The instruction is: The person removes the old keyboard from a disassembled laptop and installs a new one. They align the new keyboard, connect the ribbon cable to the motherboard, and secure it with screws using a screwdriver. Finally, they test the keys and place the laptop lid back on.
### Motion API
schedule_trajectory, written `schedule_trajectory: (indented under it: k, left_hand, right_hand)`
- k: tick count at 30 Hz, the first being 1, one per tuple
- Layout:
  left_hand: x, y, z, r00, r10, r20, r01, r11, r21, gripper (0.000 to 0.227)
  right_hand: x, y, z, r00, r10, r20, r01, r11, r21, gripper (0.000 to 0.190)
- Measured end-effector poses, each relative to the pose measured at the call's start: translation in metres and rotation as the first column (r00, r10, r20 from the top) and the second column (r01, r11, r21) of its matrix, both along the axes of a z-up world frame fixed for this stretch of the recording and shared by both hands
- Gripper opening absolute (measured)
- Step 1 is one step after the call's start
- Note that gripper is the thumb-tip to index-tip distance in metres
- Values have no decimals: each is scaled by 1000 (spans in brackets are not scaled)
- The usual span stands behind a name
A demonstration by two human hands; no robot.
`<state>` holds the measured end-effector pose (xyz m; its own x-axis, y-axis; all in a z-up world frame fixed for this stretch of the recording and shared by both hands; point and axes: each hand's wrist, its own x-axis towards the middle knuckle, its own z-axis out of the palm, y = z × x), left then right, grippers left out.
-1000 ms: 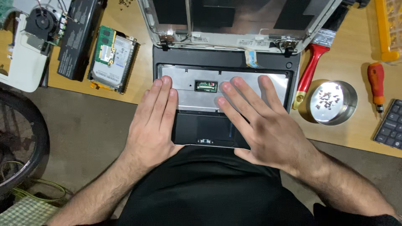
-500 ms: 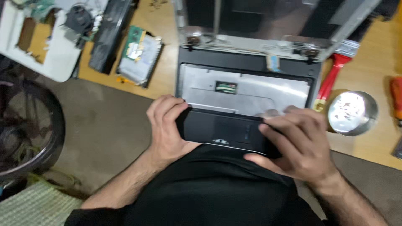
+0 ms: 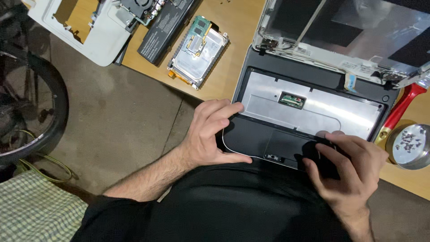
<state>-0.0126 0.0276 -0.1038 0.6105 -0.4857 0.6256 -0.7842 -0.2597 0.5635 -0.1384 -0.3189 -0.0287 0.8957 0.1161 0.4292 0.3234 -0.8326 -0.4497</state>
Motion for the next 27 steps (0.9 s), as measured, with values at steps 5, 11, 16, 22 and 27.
schedule_trajectory:
  k: [5,11,16,22,27]
  left_hand:
    - [0,-4,13,997,38,62,-42,998,53,103]
    - [-1,-15,54,998,-13,60,-7,947,321,107]
    - [-4,-48,86,999,49,17,-47,714,699,169]
    - [-3,-58,79,996,63,60,-87,701,708,174]
    - [-2,-55,79,999,17,42,-41,729,683,162]
  right_hand:
    - [1,6,5,1000,-20,21,21,1000,-23,28]
    - [2,-4,15,998,13,-65,-27,976,-217,75]
    - [21,0,32,981,60,-182,-131,905,-404,126]
    - [38,-1,31,953,98,-286,-239,823,-516,139]
    - [29,-7,24,965,151,-213,-212,928,-305,122]
